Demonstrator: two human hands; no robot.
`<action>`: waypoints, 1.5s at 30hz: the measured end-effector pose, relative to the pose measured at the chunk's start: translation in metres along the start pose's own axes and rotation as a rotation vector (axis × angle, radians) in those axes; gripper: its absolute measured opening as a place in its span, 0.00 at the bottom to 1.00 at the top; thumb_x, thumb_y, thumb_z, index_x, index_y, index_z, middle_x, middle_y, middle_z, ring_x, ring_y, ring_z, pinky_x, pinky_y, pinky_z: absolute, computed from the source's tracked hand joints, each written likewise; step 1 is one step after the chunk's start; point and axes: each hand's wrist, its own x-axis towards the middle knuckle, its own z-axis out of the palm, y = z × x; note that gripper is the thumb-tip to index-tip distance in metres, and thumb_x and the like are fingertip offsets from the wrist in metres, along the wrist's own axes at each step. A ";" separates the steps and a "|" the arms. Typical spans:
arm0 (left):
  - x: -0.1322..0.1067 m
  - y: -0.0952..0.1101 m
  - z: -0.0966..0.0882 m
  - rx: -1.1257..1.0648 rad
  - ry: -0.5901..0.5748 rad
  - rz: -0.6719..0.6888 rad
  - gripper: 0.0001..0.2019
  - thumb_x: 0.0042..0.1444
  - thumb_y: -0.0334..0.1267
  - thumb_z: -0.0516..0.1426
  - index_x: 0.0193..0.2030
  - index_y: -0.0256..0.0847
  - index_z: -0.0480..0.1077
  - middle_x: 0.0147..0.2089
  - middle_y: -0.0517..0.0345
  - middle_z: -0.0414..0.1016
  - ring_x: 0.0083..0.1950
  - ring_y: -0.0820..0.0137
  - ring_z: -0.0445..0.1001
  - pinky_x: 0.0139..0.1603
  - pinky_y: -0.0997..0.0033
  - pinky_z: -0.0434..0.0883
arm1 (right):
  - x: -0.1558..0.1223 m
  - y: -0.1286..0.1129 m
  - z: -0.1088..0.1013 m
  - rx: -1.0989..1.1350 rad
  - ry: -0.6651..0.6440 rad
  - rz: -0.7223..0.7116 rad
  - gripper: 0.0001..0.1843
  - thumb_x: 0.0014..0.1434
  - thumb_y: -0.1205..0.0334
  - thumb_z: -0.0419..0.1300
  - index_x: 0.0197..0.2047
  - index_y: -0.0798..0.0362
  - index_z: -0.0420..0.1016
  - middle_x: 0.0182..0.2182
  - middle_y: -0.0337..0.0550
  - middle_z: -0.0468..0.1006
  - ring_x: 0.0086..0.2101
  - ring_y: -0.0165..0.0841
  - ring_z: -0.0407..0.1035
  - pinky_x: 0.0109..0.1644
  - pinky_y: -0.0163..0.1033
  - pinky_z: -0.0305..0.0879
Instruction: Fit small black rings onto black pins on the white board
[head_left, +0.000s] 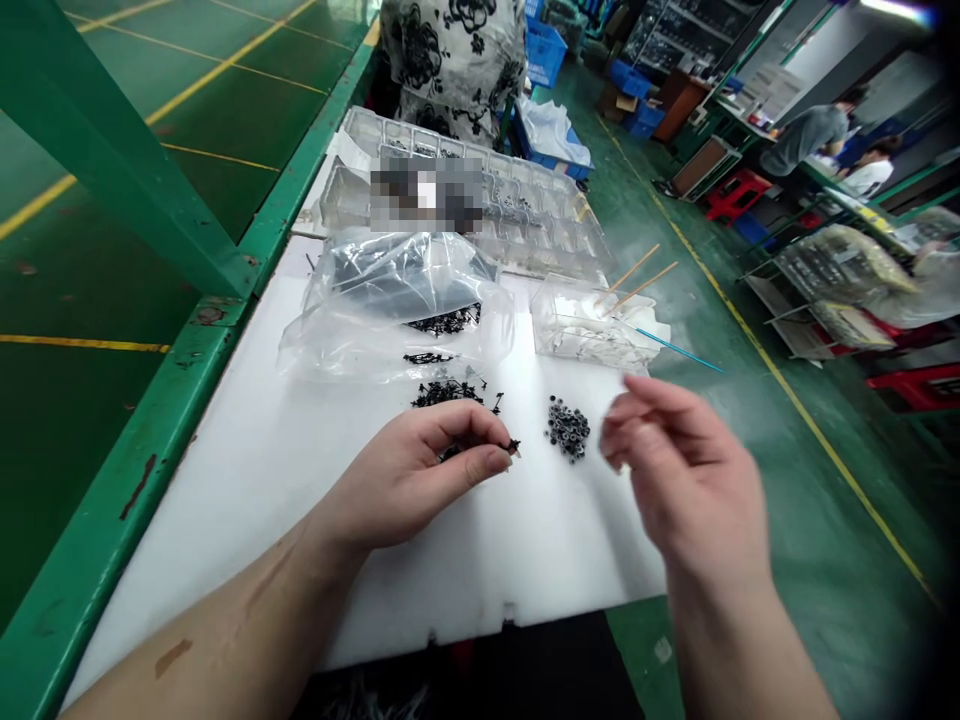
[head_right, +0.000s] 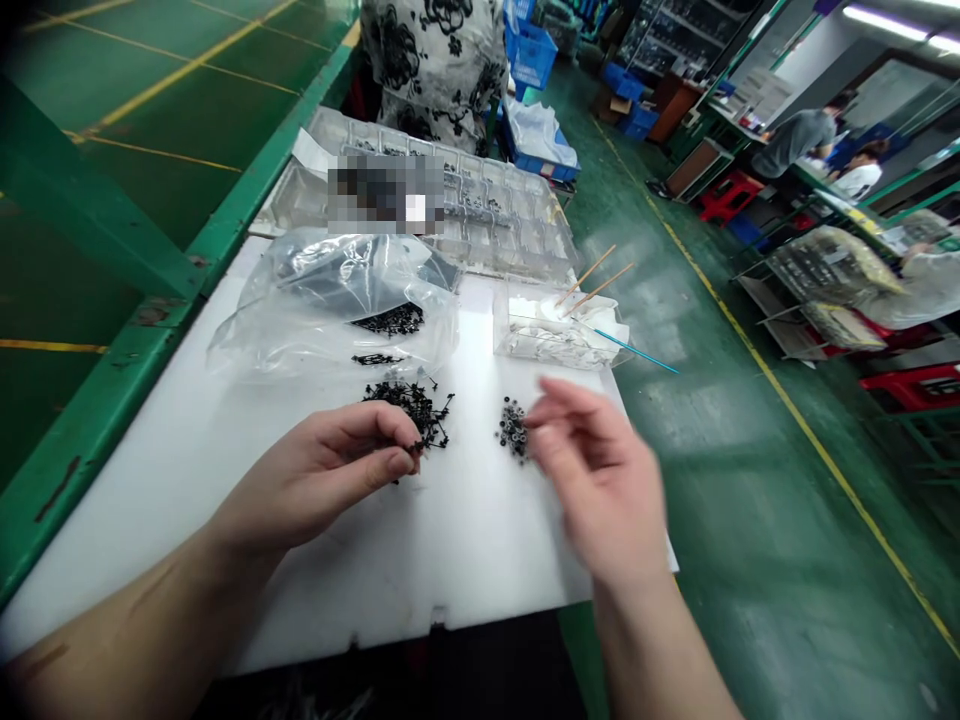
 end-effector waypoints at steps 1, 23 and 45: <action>0.000 0.001 0.000 -0.010 0.002 -0.015 0.03 0.68 0.38 0.67 0.41 0.42 0.81 0.37 0.59 0.80 0.38 0.69 0.73 0.40 0.68 0.69 | 0.009 0.005 -0.016 0.090 0.171 0.086 0.16 0.66 0.57 0.75 0.56 0.43 0.86 0.41 0.42 0.81 0.33 0.33 0.73 0.33 0.39 0.74; -0.002 -0.001 -0.004 0.050 0.036 -0.070 0.06 0.69 0.43 0.66 0.42 0.44 0.81 0.38 0.58 0.81 0.40 0.69 0.77 0.42 0.76 0.74 | 0.134 0.079 -0.111 0.509 0.641 0.426 0.14 0.77 0.56 0.65 0.40 0.55 0.73 0.28 0.30 0.68 0.22 0.22 0.59 0.23 0.27 0.59; -0.004 0.001 -0.006 0.127 0.052 -0.093 0.07 0.70 0.44 0.65 0.41 0.45 0.80 0.39 0.56 0.81 0.40 0.67 0.79 0.41 0.74 0.76 | 0.125 0.068 -0.075 0.115 0.600 -0.188 0.25 0.50 0.45 0.82 0.42 0.55 0.86 0.31 0.39 0.79 0.25 0.26 0.65 0.25 0.33 0.60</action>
